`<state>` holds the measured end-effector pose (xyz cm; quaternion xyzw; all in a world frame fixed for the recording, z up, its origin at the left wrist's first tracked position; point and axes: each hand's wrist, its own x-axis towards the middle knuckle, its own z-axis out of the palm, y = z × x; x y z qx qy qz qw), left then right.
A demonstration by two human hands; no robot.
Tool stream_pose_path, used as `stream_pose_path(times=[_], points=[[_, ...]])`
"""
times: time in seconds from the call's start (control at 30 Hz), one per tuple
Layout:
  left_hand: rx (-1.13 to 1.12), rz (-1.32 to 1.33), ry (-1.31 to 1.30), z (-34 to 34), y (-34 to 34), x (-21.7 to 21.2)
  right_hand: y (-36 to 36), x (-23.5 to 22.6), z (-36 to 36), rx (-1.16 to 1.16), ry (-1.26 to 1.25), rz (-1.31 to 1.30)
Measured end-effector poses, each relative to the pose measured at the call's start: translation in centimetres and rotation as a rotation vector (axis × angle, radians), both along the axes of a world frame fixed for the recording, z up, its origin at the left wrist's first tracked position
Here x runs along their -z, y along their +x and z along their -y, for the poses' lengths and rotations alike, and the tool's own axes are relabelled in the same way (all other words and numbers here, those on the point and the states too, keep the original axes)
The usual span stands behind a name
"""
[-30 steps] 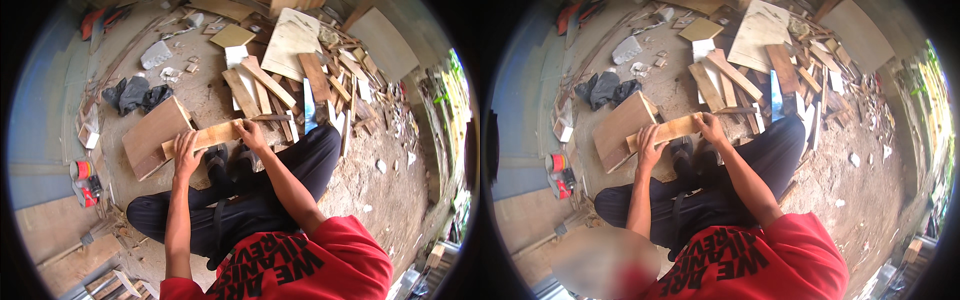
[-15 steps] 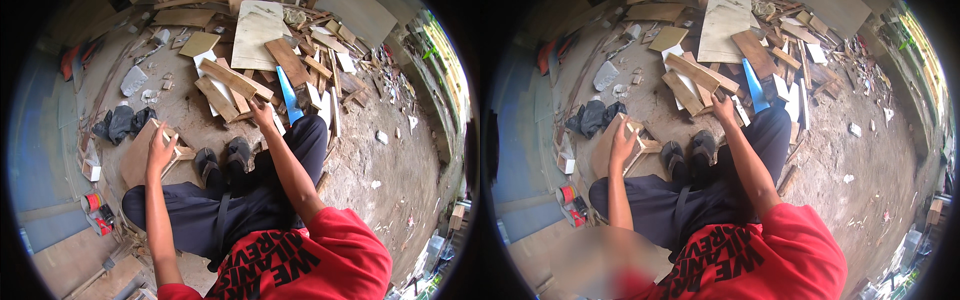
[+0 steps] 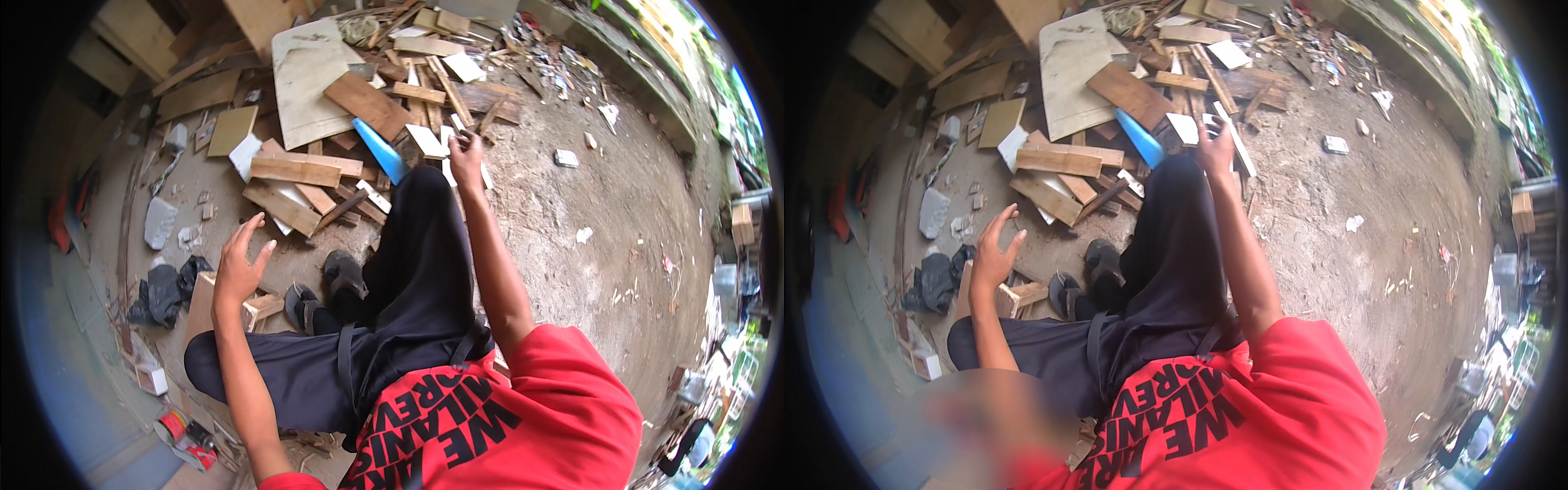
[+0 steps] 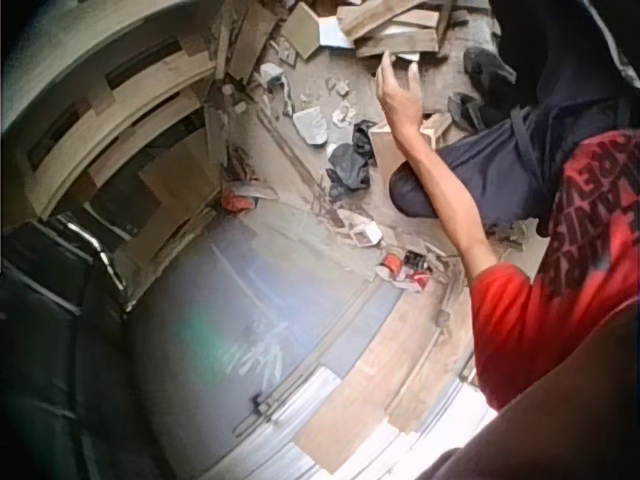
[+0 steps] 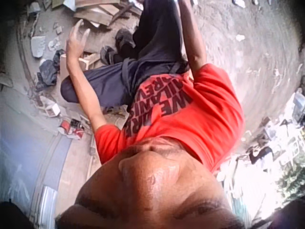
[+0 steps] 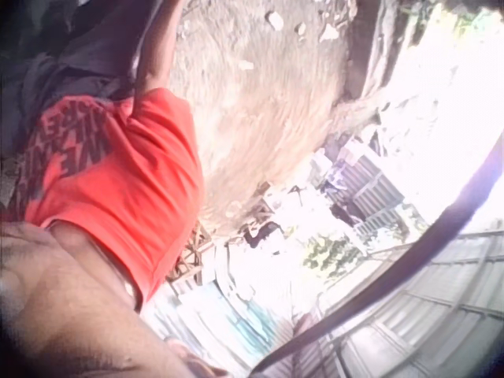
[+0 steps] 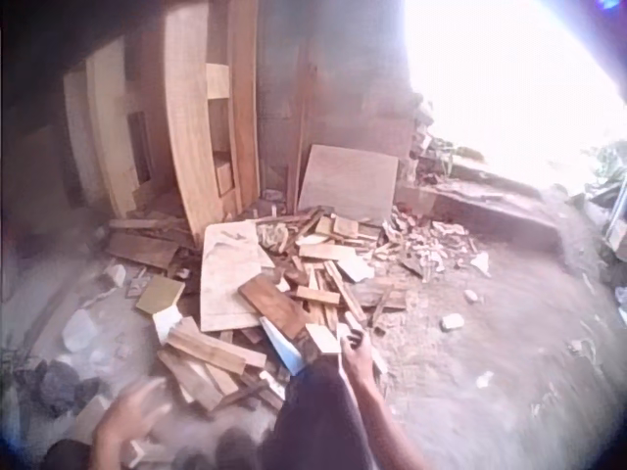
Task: The person sits on the floor and uses a hammer to break a piece of wood into smaller pieces. They repeatedly strike the wood, which is placed on a larger board, until it splits.
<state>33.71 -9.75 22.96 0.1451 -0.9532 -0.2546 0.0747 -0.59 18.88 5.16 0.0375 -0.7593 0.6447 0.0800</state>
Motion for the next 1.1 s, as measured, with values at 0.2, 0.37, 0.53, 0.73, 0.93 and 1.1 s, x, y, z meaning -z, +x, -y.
stream_pose_path(times=[0.2, 0.37, 0.53, 0.73, 0.93, 1.1], points=[[0.069, -0.244, -0.061, -1.5, -5.8, -4.1, -4.5, 5.5, -13.2, 0.068, 0.444, 0.190], [-0.036, -0.335, 0.132, -2.8, -5.7, -3.9, -4.6, 14.7, -15.4, -0.109, 0.806, 0.356], [-0.100, -0.266, 0.209, -1.7, -2.2, -2.6, -4.6, 19.9, -15.8, 0.220, 0.782, 0.313], [-0.233, -0.288, 0.226, -2.5, 1.6, -4.9, -3.5, 18.4, -12.8, 0.063, 0.774, 0.630], [-0.266, -0.350, 0.363, -4.4, 3.2, -3.2, -4.2, 21.1, -12.0, 0.338, 0.973, 0.412], [-0.259, -0.317, 0.538, -6.8, 2.1, -0.8, -5.7, 19.9, -10.9, 0.110, 1.037, 0.521]])
